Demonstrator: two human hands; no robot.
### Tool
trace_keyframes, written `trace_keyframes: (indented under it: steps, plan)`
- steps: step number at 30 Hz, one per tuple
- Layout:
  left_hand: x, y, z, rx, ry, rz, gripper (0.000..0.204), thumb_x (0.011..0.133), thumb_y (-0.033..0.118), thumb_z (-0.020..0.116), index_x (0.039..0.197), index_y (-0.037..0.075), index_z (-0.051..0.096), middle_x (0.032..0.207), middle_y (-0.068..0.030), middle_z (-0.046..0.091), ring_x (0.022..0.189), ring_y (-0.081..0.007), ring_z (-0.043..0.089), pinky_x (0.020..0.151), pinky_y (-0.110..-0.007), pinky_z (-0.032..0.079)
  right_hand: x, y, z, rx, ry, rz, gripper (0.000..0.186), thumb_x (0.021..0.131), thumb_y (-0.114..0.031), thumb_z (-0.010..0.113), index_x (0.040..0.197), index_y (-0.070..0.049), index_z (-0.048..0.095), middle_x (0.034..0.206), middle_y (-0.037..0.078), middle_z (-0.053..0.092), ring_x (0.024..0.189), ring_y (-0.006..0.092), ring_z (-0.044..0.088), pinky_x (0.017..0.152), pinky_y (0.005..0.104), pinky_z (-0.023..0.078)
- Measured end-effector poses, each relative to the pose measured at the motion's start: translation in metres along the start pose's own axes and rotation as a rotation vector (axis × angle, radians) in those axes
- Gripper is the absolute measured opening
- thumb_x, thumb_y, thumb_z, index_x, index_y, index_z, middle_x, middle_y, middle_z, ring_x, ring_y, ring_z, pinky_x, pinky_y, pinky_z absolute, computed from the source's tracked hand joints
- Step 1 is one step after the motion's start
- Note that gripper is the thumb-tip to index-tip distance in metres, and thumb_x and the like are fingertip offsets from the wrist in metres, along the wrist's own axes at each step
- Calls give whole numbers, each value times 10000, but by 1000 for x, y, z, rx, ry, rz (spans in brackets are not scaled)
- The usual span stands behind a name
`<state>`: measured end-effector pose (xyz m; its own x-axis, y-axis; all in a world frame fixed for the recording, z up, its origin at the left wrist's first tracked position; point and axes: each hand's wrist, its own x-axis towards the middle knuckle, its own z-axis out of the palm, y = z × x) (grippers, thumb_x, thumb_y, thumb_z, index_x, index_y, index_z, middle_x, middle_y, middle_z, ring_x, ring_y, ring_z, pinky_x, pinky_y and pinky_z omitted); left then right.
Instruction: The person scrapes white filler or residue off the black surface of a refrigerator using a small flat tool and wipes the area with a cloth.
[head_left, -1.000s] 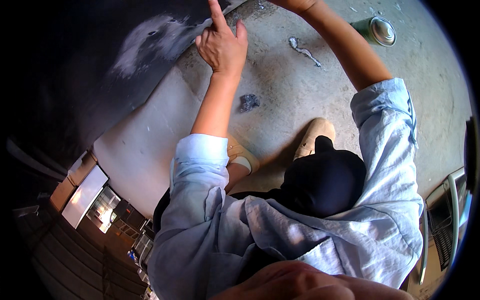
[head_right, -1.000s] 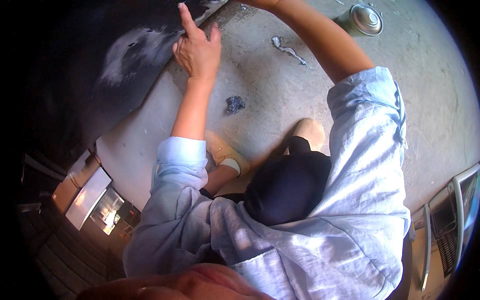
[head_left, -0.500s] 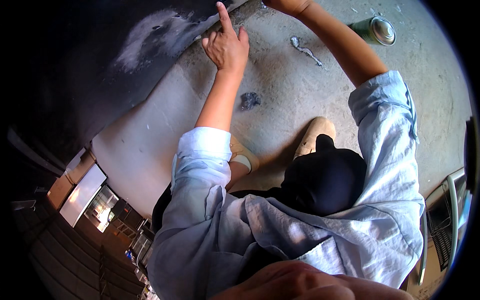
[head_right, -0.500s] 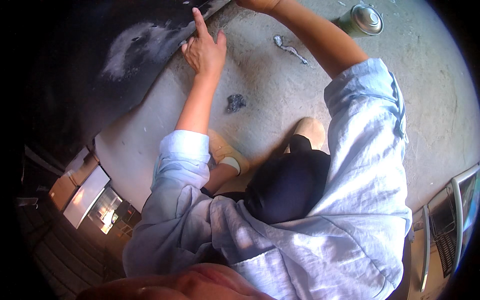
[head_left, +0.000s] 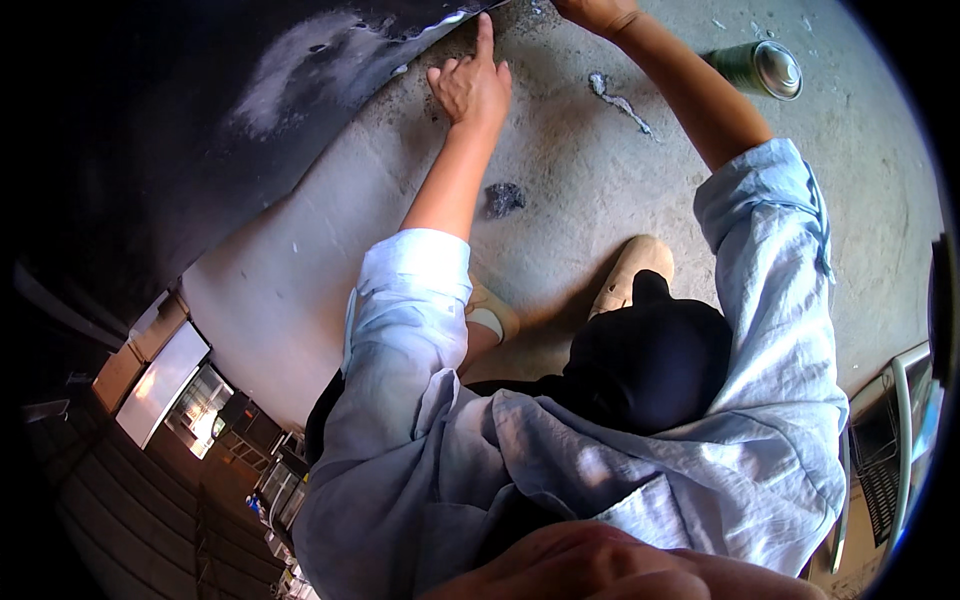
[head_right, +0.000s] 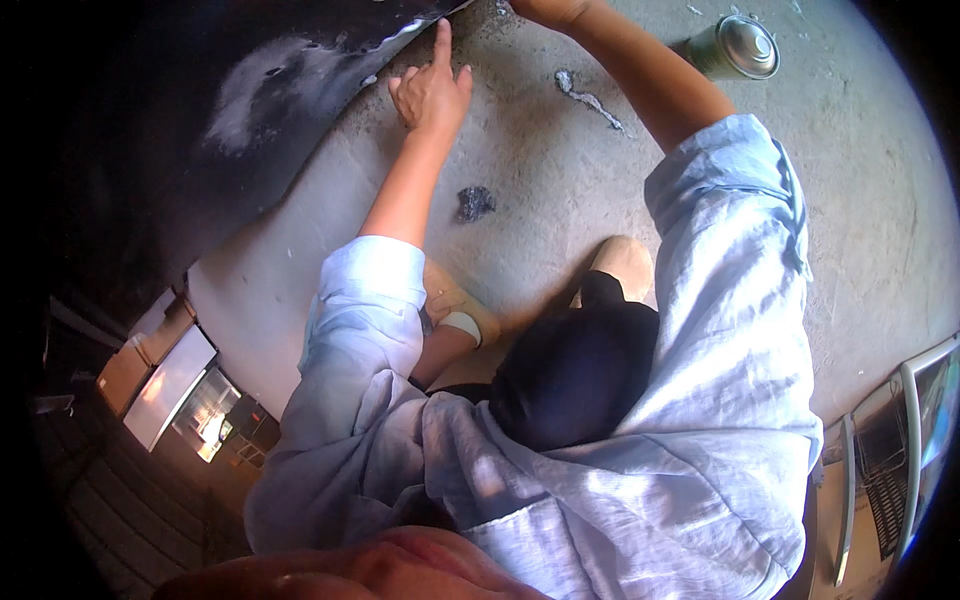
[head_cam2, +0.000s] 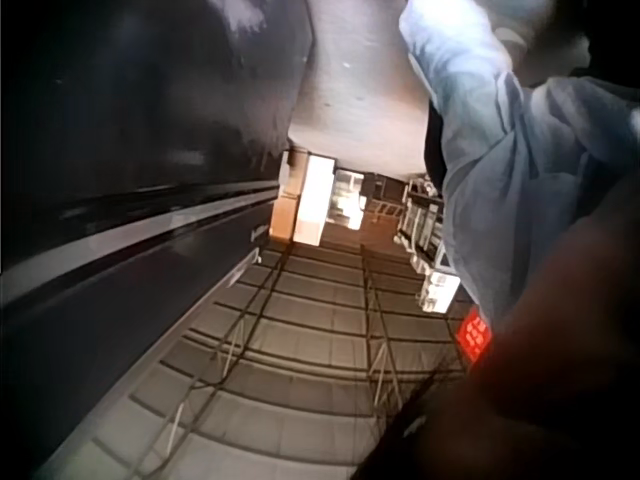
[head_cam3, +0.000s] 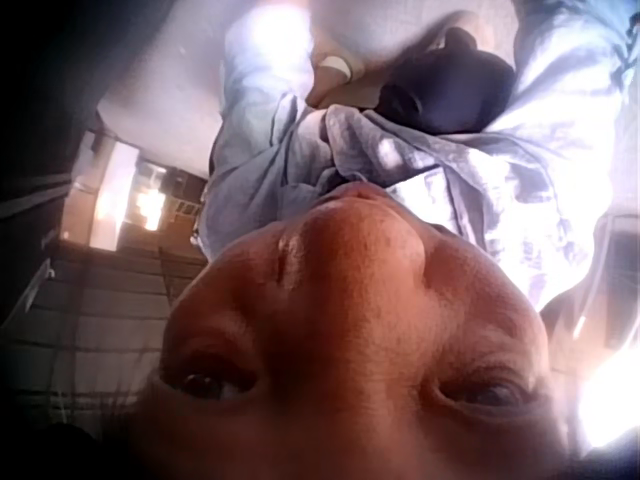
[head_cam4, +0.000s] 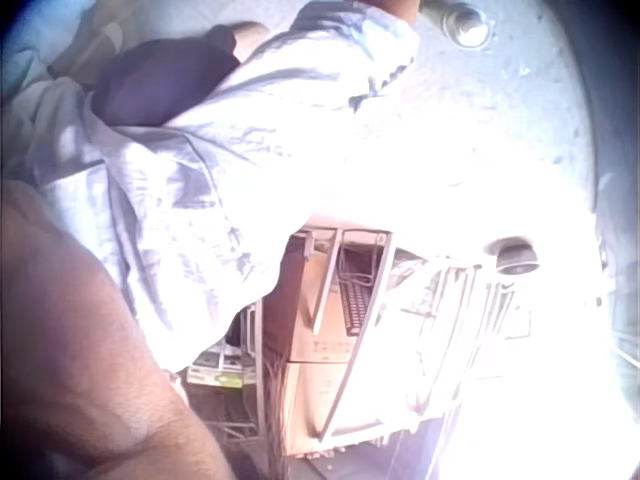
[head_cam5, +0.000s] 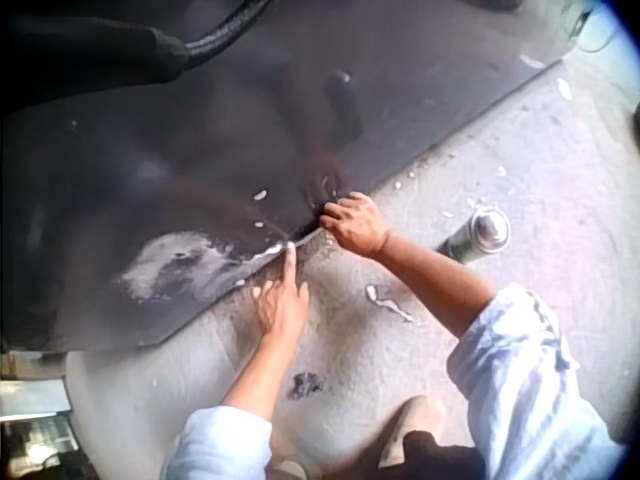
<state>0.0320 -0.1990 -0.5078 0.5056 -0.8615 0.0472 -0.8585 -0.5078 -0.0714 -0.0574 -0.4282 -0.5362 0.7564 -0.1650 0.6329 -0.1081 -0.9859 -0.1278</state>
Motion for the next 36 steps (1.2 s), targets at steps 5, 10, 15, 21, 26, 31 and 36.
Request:
trace_keyframes:
  steps: [5, 10, 15, 21, 26, 31, 36]
  plan:
    - [-3, 17, -14, -35, 71, 14, 742, 887, 366, 725, 1560, 269, 428, 752, -83, 709, 799, -281, 663, 836, -441, 408, -7, 2, -4, -8, -10, -46, 52, 839, -226, 646, 851, -192, 684, 823, -2, 568, 765, 196, 605, 750, 388, 472]
    - [-7, 30, -15, -179, 174, 22, 630, 890, 355, 714, 1475, 235, 513, 783, -75, 708, 829, -279, 663, 846, -450, 415, 11, 19, -33, -21, 86, -75, 57, 843, -240, 654, 850, -197, 690, 837, -22, 564, 754, 177, 594, 740, 380, 470]
    - [-25, 34, -7, -253, 79, 36, 478, 905, 345, 704, 1354, 202, 628, 830, -28, 715, 856, -256, 662, 865, -436, 416, -14, 27, -9, -70, -39, -45, 49, 846, -236, 658, 825, -201, 685, 837, -26, 583, 751, 176, 596, 735, 378, 469]
    - [-42, 37, -16, -325, -38, 37, 329, 917, 318, 700, 1221, 194, 729, 854, 7, 716, 899, -235, 658, 896, -411, 410, -5, 31, -35, -96, 44, 28, 76, 861, -243, 670, 812, -187, 687, 825, -15, 586, 763, 180, 607, 752, 388, 468]
    - [-46, 49, -28, -436, -177, 14, 307, 916, 318, 706, 1194, 194, 745, 876, 1, 707, 906, -237, 656, 923, -408, 408, -22, 34, -17, -122, -39, 86, 121, 900, -242, 650, 816, -168, 694, 852, 9, 621, 808, 197, 640, 800, 396, 479]
    - [-41, 43, -50, -508, -259, 5, 256, 892, 282, 736, 1130, 191, 760, 894, -3, 718, 922, -245, 657, 898, -416, 414, -42, 6, -14, 140, -51, 229, 111, 909, -235, 644, 914, -136, 696, 897, 36, 653, 819, 275, 658, 728, 414, 504]
    - [-13, -5, -56, -504, 4, -19, 348, 874, 320, 785, 1192, 183, 757, 894, 4, 688, 741, -160, 622, 719, -329, 510, -75, -33, 19, 920, -251, 799, 122, 986, -243, 715, 1001, -123, 696, 883, 17, 664, 800, 108, 602, 745, 286, 492]
